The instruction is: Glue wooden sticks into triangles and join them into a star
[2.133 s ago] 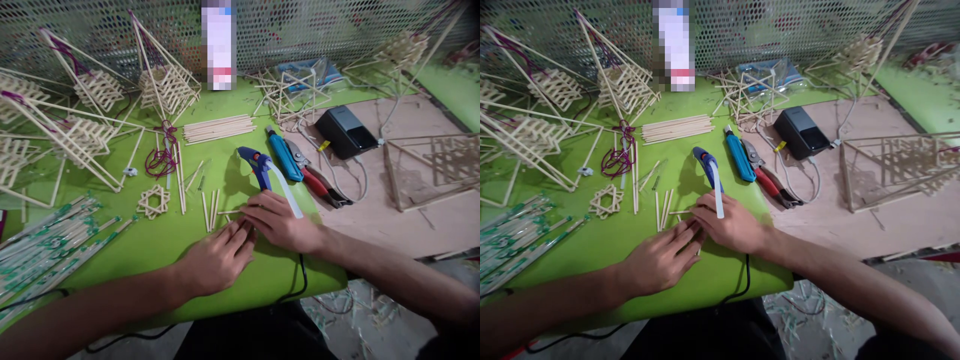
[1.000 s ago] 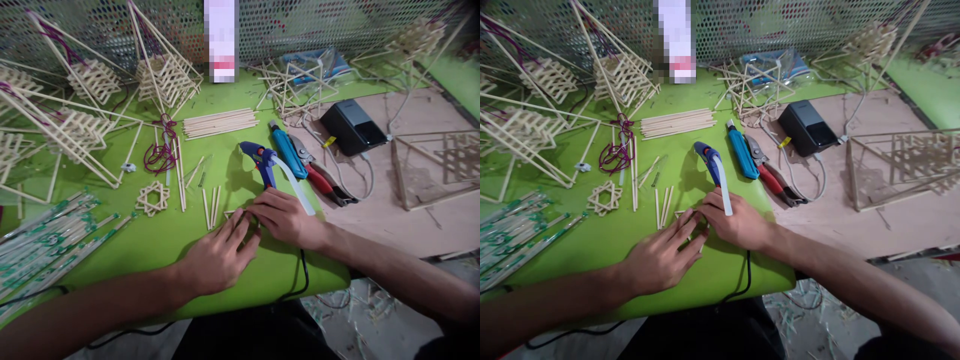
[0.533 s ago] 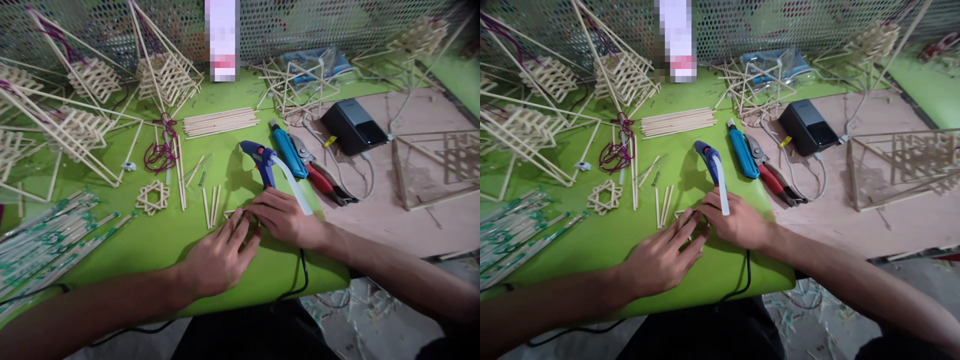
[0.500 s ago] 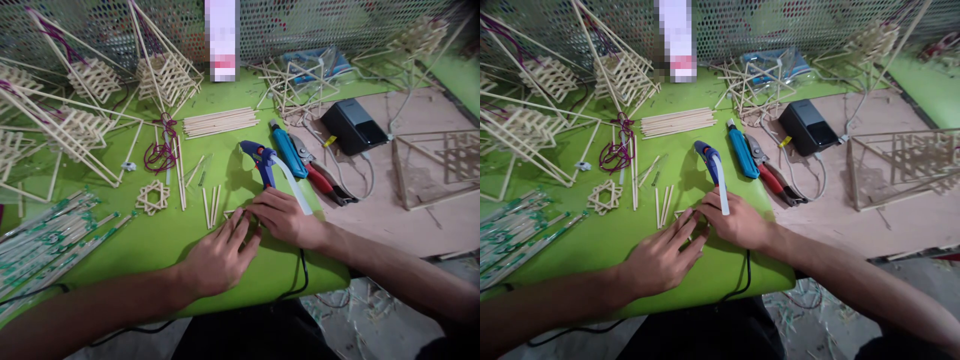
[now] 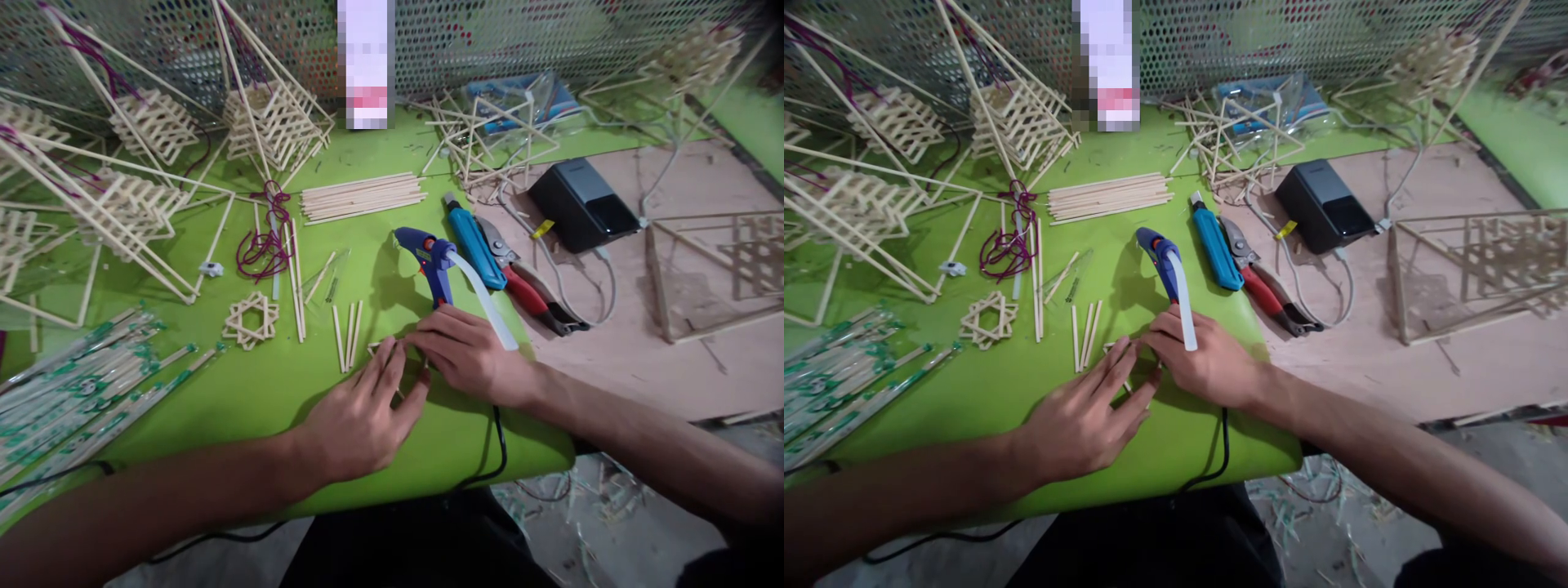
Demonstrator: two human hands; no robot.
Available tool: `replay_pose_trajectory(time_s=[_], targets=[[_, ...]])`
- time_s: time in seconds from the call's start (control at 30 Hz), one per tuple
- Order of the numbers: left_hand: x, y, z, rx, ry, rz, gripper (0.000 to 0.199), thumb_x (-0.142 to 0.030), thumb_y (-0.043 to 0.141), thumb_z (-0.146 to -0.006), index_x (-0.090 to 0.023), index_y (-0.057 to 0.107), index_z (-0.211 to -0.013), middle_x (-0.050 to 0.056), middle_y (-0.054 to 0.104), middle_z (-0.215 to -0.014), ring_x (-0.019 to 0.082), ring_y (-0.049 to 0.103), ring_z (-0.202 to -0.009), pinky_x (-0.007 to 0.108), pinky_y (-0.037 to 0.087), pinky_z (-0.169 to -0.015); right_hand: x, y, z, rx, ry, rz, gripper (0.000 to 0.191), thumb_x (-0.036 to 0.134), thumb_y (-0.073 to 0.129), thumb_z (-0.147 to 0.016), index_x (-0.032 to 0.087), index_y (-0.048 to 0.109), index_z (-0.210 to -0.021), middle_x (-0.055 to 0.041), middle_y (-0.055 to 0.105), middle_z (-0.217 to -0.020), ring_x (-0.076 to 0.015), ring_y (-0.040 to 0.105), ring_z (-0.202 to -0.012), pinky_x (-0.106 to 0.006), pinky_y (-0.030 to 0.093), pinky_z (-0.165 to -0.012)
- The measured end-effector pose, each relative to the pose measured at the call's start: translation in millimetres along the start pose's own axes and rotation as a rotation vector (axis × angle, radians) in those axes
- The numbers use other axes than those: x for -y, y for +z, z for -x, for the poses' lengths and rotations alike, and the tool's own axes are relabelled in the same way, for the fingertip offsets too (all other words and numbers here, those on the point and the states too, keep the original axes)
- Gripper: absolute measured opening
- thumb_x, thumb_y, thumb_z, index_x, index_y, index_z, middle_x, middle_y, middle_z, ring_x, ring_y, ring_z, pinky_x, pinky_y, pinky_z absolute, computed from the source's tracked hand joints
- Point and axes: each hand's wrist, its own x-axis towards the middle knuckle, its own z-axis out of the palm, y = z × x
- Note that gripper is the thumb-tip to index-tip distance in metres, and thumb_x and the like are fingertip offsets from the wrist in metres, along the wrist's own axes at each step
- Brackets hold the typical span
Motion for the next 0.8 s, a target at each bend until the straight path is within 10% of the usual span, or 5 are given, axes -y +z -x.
replay_pose_trajectory(time_s=[0.8], targets=[[1, 2.3, 2, 0.043, 0.021, -0.020, 0.057, -0.032, 0.061, -0.093, -0.005, 0.049, -0.142, 0.033, 0.051, -0.140, 0.043, 0.049, -0.134, 0.048, 0.057, -0.098, 4, -23, 14, -0.151, 0.063, 0.134, 0.020, 0.008, 0.064, -0.088, 0.015, 0.069, -0.106, -0.0082, 0.069, -0.094, -0.0191, 0.064, -0.086, -0.036, 0.057, -0.077]])
